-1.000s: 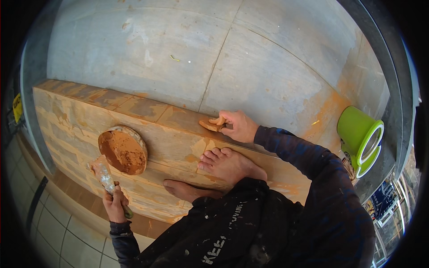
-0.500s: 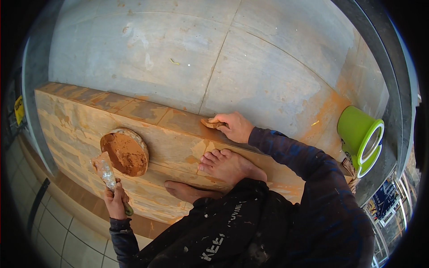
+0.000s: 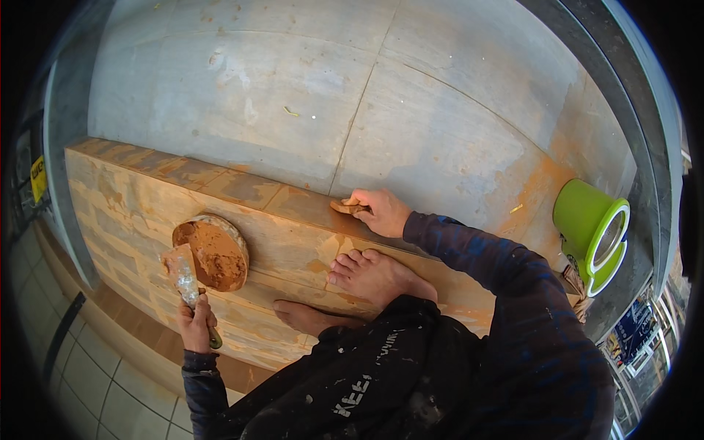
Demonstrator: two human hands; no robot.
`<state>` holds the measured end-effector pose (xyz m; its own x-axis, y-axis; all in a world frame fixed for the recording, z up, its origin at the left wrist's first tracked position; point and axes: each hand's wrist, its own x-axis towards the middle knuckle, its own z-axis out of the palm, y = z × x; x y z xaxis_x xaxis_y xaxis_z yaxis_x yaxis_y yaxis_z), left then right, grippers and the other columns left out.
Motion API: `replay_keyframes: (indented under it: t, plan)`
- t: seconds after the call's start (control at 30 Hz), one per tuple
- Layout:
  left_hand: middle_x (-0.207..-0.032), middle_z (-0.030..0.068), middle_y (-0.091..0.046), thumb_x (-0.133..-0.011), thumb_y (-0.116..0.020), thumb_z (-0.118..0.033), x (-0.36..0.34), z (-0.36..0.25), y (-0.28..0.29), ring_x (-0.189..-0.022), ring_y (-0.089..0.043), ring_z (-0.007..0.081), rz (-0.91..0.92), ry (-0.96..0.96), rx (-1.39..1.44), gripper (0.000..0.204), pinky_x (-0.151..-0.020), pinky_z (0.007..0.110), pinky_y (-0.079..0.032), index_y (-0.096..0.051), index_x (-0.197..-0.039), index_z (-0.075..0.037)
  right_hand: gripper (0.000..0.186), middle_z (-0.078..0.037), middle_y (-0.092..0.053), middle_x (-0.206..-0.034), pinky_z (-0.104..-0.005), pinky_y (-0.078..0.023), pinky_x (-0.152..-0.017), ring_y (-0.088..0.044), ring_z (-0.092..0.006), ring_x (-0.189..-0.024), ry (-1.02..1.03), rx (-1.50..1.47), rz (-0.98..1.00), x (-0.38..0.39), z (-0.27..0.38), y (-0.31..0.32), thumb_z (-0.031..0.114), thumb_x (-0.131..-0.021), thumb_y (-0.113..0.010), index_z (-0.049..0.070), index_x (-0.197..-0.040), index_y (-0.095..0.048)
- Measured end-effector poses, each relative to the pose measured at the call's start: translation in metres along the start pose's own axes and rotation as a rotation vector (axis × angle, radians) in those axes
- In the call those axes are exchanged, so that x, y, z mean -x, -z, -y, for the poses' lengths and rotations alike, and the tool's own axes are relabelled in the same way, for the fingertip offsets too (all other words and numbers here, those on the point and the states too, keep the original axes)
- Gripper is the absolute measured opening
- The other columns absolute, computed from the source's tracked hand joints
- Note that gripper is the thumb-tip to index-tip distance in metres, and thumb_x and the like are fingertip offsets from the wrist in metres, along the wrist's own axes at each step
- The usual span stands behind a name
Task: The person applies grout to the edges of a tiled ledge using a small piece of tile as a spreader. They alternate between picking up grout from a bowl with a putty knife and using the tile piece to press it into the joints.
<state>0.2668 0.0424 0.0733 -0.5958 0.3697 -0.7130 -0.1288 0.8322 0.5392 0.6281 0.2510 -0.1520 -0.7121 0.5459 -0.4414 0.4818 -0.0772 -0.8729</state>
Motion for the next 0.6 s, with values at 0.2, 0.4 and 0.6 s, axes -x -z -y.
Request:
replay_keyframes:
  t: [0.2,0.4,0.6]
  plan:
    - [-0.066,-0.0039,-0.048,-0.1,-0.066,-0.02,0.001,-0.004,0.005,-0.051,-0.043,0.0055,0.021,0.009,0.003,0.018,-0.048,0.024,-0.038,-0.057,-0.105,-0.005,0.02,-0.012,-0.073,-0.089,-0.0359,-0.05,-0.07,-0.065,-0.0198,-0.075,-0.206,-0.317,0.111,-0.004,0.007,0.026,0.002,-0.089,-0.065,0.0,-0.109,-0.061]
    - [-0.066,-0.0035,-0.049,-0.099,-0.066,-0.02,-0.01,-0.007,-0.006,-0.05,-0.044,0.0064,0.031,-0.049,-0.037,0.019,-0.048,0.024,-0.039,-0.056,-0.103,-0.005,0.017,-0.01,-0.071,-0.086,-0.0394,-0.053,-0.074,-0.07,-0.0225,-0.084,-0.051,0.204,0.085,-0.018,-0.001,-0.013,0.006,-0.092,-0.063,0.001,-0.109,-0.062]
    - [-0.065,-0.003,-0.049,-0.099,-0.065,-0.019,-0.013,-0.012,-0.009,-0.049,-0.044,0.0069,0.087,-0.056,0.027,0.017,-0.047,0.025,-0.039,-0.056,-0.105,-0.005,0.029,-0.011,-0.067,-0.115,-0.0389,-0.053,-0.084,-0.066,-0.023,-0.105,-0.415,-1.111,0.286,0.0,0.014,0.042,0.004,-0.092,-0.059,0.003,-0.121,-0.059]
